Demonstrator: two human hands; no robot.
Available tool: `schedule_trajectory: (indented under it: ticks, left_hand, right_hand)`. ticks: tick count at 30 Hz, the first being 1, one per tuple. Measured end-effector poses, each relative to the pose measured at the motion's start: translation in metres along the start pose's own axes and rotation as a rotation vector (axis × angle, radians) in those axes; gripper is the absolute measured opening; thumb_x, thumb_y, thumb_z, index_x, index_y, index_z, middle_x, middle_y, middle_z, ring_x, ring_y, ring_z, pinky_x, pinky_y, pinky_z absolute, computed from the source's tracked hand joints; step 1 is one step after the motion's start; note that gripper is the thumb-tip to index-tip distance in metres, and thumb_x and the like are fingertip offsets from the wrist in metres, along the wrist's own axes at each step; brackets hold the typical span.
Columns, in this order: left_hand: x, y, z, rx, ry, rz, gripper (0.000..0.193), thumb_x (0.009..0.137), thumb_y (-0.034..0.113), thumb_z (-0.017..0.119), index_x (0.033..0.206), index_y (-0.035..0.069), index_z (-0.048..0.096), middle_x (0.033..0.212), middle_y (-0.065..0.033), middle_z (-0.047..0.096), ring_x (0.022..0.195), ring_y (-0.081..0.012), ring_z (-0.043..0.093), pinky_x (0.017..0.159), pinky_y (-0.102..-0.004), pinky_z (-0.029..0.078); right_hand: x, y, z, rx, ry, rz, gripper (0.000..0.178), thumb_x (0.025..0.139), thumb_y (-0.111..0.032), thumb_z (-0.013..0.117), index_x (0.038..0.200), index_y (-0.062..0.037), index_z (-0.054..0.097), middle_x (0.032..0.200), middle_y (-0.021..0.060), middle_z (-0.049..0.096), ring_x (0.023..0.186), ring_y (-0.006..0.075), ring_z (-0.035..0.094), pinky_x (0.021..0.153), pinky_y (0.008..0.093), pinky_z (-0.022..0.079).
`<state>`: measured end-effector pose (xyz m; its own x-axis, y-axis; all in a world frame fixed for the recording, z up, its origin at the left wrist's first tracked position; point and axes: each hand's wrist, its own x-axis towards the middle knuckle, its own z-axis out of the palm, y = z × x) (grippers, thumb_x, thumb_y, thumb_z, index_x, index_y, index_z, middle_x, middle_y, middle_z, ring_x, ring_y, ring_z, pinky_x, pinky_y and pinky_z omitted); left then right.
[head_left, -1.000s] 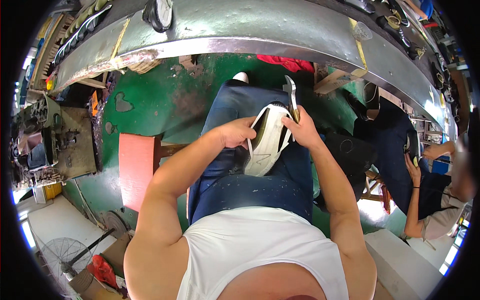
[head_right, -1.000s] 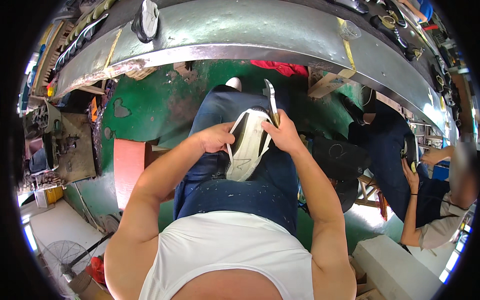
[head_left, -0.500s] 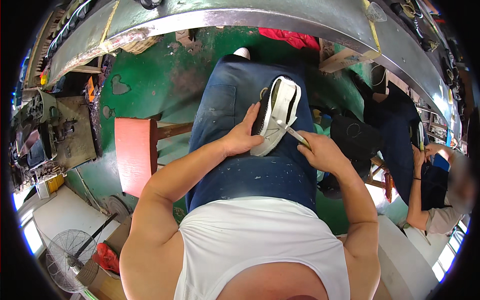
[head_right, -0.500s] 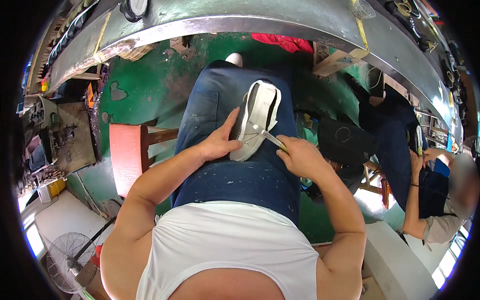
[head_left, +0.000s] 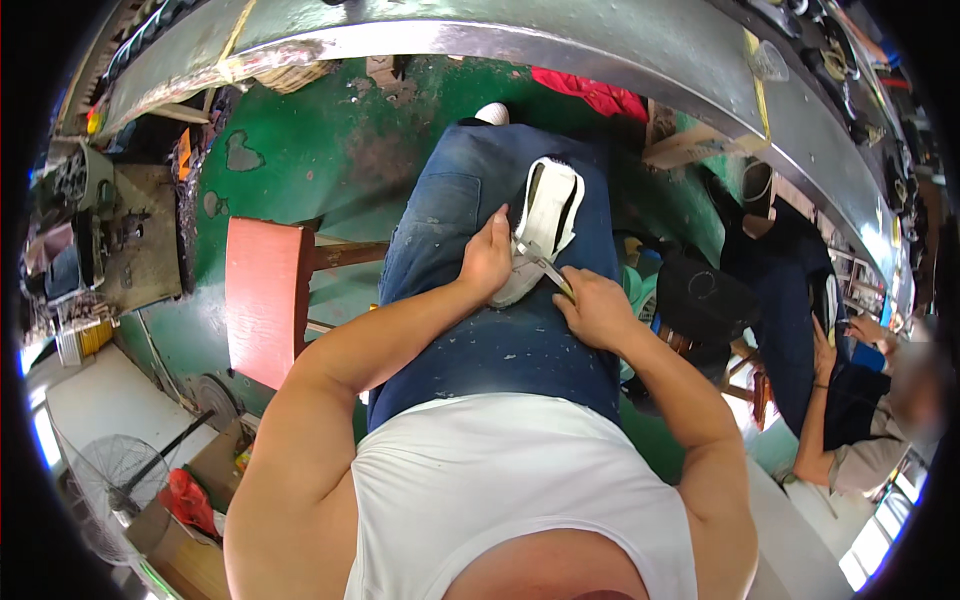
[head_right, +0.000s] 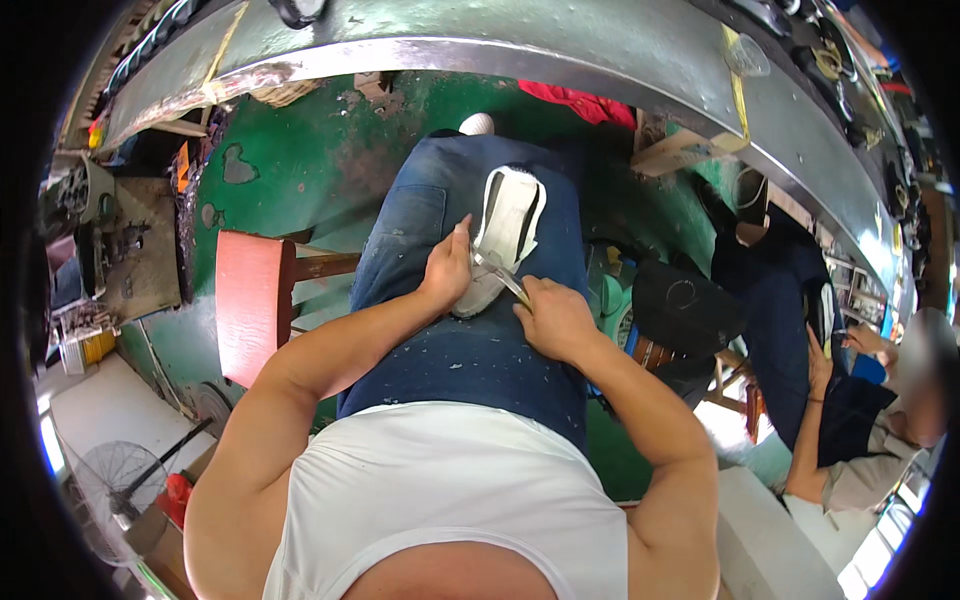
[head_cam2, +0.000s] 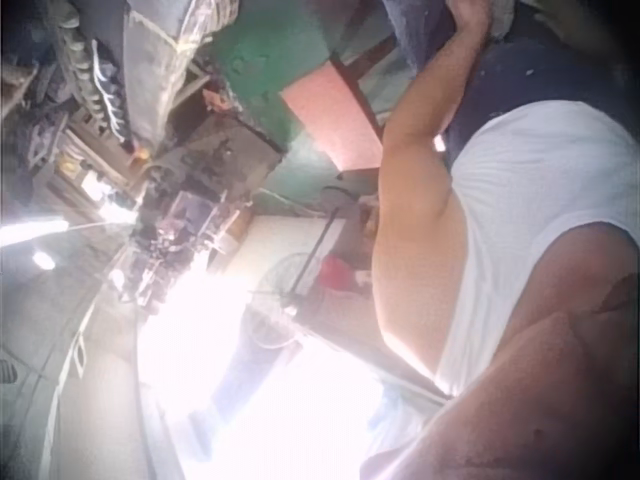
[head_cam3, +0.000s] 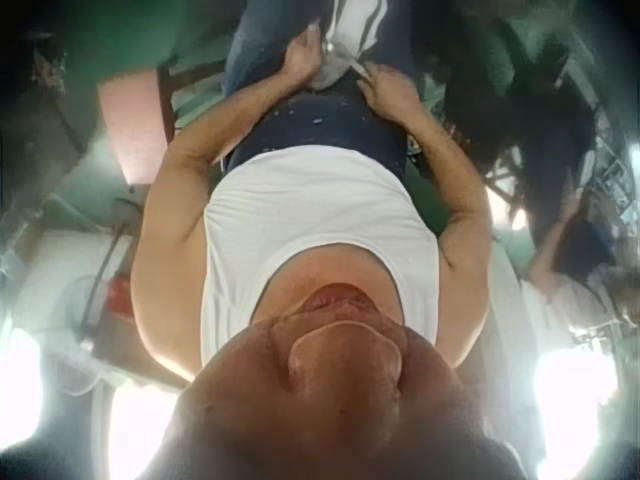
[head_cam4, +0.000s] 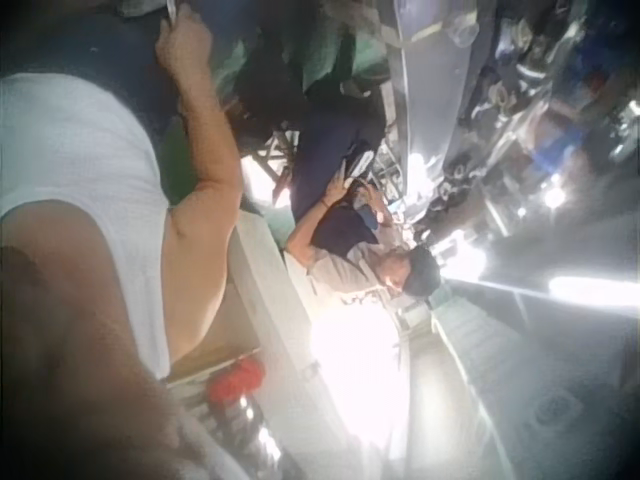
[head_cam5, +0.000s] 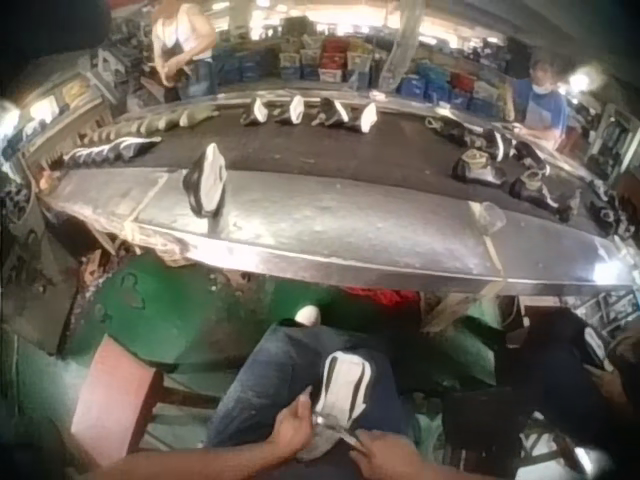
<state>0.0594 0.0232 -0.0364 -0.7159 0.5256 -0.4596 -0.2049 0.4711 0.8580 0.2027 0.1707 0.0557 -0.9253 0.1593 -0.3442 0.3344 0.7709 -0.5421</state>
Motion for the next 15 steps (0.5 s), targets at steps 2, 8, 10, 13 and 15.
schedule_trajectory:
  ticks: [2, 8, 10, 13, 15]
  left_hand:
    - [-0.004, 0.001, 0.0, 0.076, 0.071, 0.084, 0.057, 0.108, 0.038, 0.029, 0.136, -0.005, 0.053, 0.131, -0.0278, 0.059, 0.126, -0.041, 0.055, 0.108, -0.041, 0.041]
    - [-0.005, 0.006, -0.004, 0.203, 0.008, 0.317, 0.05, 0.106, 0.027, 0.036, 0.144, -0.004, 0.043, 0.143, -0.0277, 0.048, 0.128, -0.0431, 0.051, 0.11, -0.0407, 0.04]
    - [-0.003, 0.001, -0.006, 0.28, -0.004, 0.42, 0.05, 0.105, 0.026, 0.038, 0.148, 0.001, 0.038, 0.148, -0.0279, 0.042, 0.124, -0.0449, 0.053, 0.107, -0.0419, 0.042]
    - [-0.006, 0.009, -0.012, 0.461, -0.096, 0.506, 0.054, 0.104, 0.026, 0.042, 0.154, 0.011, 0.029, 0.155, -0.0284, 0.029, 0.116, -0.0479, 0.058, 0.101, -0.0446, 0.048]
    - [-0.006, 0.015, -0.016, 0.611, -0.226, 0.491, 0.06, 0.104, 0.029, 0.044, 0.158, 0.023, 0.02, 0.159, -0.0294, 0.018, 0.102, -0.0497, 0.063, 0.09, -0.0485, 0.054]
  right_hand:
    - [0.003, 0.005, -0.02, 0.064, -0.177, 0.008, 0.023, 0.087, -0.018, 0.066, 0.099, 0.0003, 0.057, 0.091, 0.0255, 0.064, 0.088, 0.0422, 0.064, 0.081, 0.0493, 0.051]
    - [0.026, 0.008, -0.031, -0.433, 0.303, -0.21, 0.021, 0.086, -0.009, 0.065, 0.1, 0.0015, 0.054, 0.087, 0.0173, 0.062, 0.083, 0.0355, 0.066, 0.075, 0.0415, 0.054]
    - [0.032, 0.007, -0.031, -0.292, 0.019, 0.058, 0.031, 0.089, -0.014, 0.065, 0.112, 0.0025, 0.054, 0.098, 0.0211, 0.064, 0.091, 0.0406, 0.064, 0.079, 0.046, 0.052]
    - [0.024, 0.025, -0.01, -0.134, 0.175, 0.046, 0.021, 0.09, -0.014, 0.064, 0.103, 0.0001, 0.055, 0.097, 0.0202, 0.065, 0.088, 0.0403, 0.065, 0.076, 0.0477, 0.052]
    - [0.021, 0.034, -0.009, -0.155, 0.165, 0.039, 0.019, 0.089, -0.013, 0.064, 0.099, -0.0008, 0.055, 0.094, 0.0193, 0.065, 0.087, 0.0379, 0.066, 0.075, 0.0457, 0.053]
